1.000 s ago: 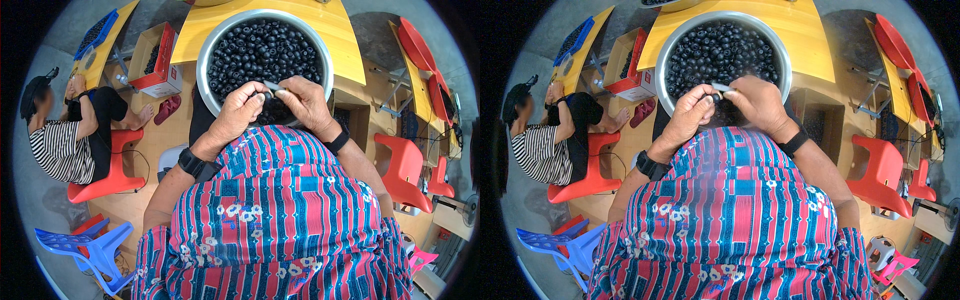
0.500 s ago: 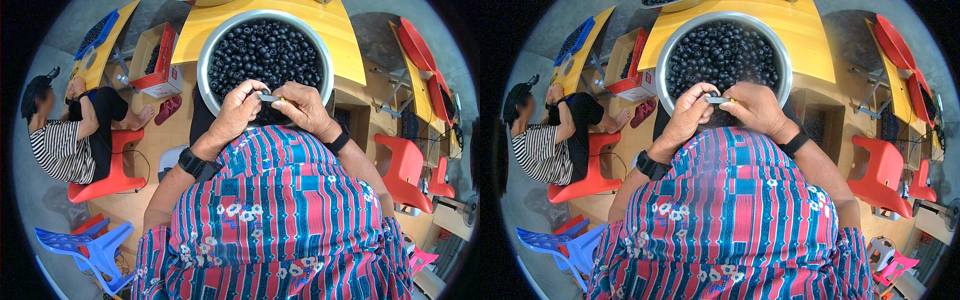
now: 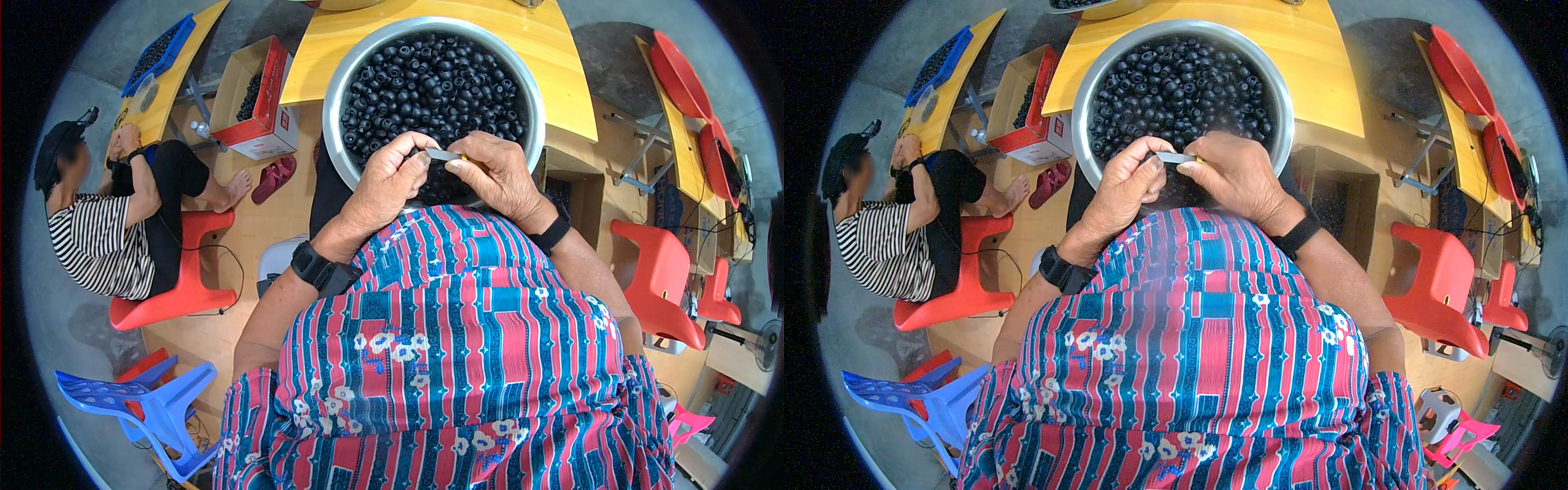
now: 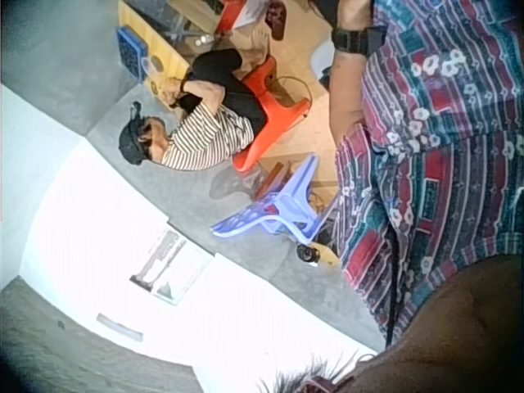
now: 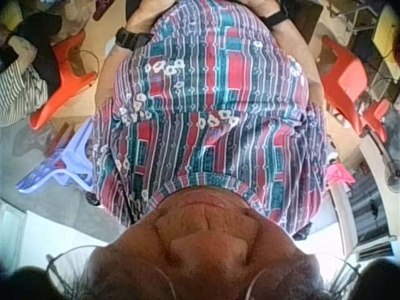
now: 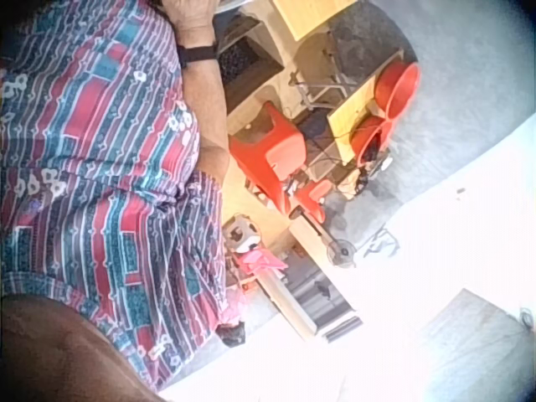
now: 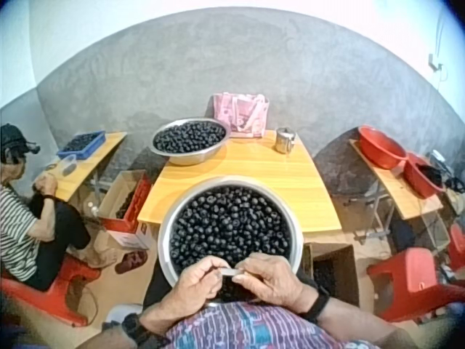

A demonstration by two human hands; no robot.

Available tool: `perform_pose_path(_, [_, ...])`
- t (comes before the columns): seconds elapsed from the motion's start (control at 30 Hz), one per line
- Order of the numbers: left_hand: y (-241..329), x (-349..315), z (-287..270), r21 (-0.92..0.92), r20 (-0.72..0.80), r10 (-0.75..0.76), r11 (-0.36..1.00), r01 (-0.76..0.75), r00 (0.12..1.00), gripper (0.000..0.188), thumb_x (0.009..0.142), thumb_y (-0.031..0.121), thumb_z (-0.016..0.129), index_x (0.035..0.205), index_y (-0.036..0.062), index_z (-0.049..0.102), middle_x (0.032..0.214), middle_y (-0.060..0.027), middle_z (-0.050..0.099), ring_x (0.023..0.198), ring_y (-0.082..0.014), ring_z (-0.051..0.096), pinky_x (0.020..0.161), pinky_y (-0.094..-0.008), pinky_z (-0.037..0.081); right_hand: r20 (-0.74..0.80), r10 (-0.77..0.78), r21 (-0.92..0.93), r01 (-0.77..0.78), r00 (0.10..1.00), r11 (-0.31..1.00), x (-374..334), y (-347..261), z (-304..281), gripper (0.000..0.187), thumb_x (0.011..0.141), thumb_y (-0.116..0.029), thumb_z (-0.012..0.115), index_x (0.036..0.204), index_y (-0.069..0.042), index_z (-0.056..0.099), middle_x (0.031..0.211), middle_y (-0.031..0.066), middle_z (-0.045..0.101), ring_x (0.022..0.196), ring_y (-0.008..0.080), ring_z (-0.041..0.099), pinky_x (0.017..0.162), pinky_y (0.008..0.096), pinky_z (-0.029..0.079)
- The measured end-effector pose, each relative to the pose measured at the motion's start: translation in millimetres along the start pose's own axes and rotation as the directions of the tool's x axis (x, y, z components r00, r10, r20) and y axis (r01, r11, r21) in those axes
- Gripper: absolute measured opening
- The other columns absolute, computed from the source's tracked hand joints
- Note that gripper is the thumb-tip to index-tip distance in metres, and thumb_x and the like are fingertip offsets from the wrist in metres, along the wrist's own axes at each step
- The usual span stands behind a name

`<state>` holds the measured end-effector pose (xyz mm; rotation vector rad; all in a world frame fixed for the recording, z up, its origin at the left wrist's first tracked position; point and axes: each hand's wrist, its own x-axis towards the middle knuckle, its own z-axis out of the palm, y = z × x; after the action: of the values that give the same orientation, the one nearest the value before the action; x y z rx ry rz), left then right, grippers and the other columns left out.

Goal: The recorder uses a small handheld tool to peel the skins off small, round black objects.

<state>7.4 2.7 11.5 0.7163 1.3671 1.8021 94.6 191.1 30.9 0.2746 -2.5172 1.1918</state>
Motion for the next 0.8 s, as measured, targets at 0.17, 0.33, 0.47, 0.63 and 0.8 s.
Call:
perform_pose_path(0.17, [-1.5,-0.5,-2.0,-0.005,0.007,0.019,1.000,-0.019,1.000,0.024,0.101,0.024,0.048,0.112,0.0025,0.052,0.069,0.0051,0.039,0.057,-0.0021,0.033,0.049,-0.0176,0.028,0.024,-0.013,-0.024,0.014,1.000,1.000,1.1,-3.9,-2.1,0.025,0.085,-0.029,0.065,0.091,-0.004,0.064,0.077,0.0139,0.061,0.074,0.0340,0.060,0.065,0.0402,0.048])
perform_pose_path(0.33, [-2.8,-0.3,-0.7,-0.032,-0.012,0.022,0.999,-0.022,1.000,0.019,0.101,0.016,0.047,0.112,0.0022,0.053,0.068,0.0079,0.039,0.056,0.0001,0.033,0.047,-0.0157,0.028,0.031,-0.043,-0.025,0.043,0.999,0.999,1.5,-3.5,-1.5,0.025,0.085,-0.029,0.065,0.091,-0.005,0.065,0.076,0.0133,0.061,0.074,0.0333,0.061,0.065,0.0399,0.048])
perform_pose_path(0.47, [-1.7,0.1,1.6,-0.007,-0.023,0.007,1.000,-0.007,1.000,0.021,0.101,0.021,0.047,0.112,0.0029,0.052,0.069,0.0053,0.039,0.057,-0.0024,0.033,0.050,-0.0174,0.027,-0.025,0.042,-0.059,-0.043,0.999,0.997,2.2,2.2,2.4,0.023,0.086,-0.027,0.065,0.089,-0.004,0.064,0.077,0.0137,0.061,0.075,0.0339,0.060,0.066,0.0400,0.048])
perform_pose_path(0.63, [4.6,-1.0,2.6,0.000,0.002,-0.025,1.000,0.025,1.000,0.019,0.102,0.017,0.044,0.112,0.0030,0.051,0.071,0.0050,0.039,0.059,-0.0030,0.033,0.051,-0.0178,0.028,-0.124,0.185,0.207,-0.157,0.975,0.966,0.0,5.9,1.3,0.022,0.083,-0.016,0.069,0.097,0.001,0.066,0.086,0.0159,0.065,0.081,0.0260,0.065,0.073,0.0334,0.049])
perform_pose_path(0.8, [1.7,-0.5,2.2,-0.059,-0.012,-0.047,0.997,0.046,0.999,0.019,0.102,0.017,0.043,0.111,0.0030,0.051,0.071,0.0043,0.040,0.060,-0.0033,0.034,0.051,-0.0182,0.028,-0.086,0.115,0.211,-0.095,0.990,0.973,4.2,-11.7,1.2,0.031,0.074,-0.010,0.076,0.103,-0.002,0.068,0.090,0.0128,0.068,0.083,0.0239,0.066,0.075,0.0316,0.051])
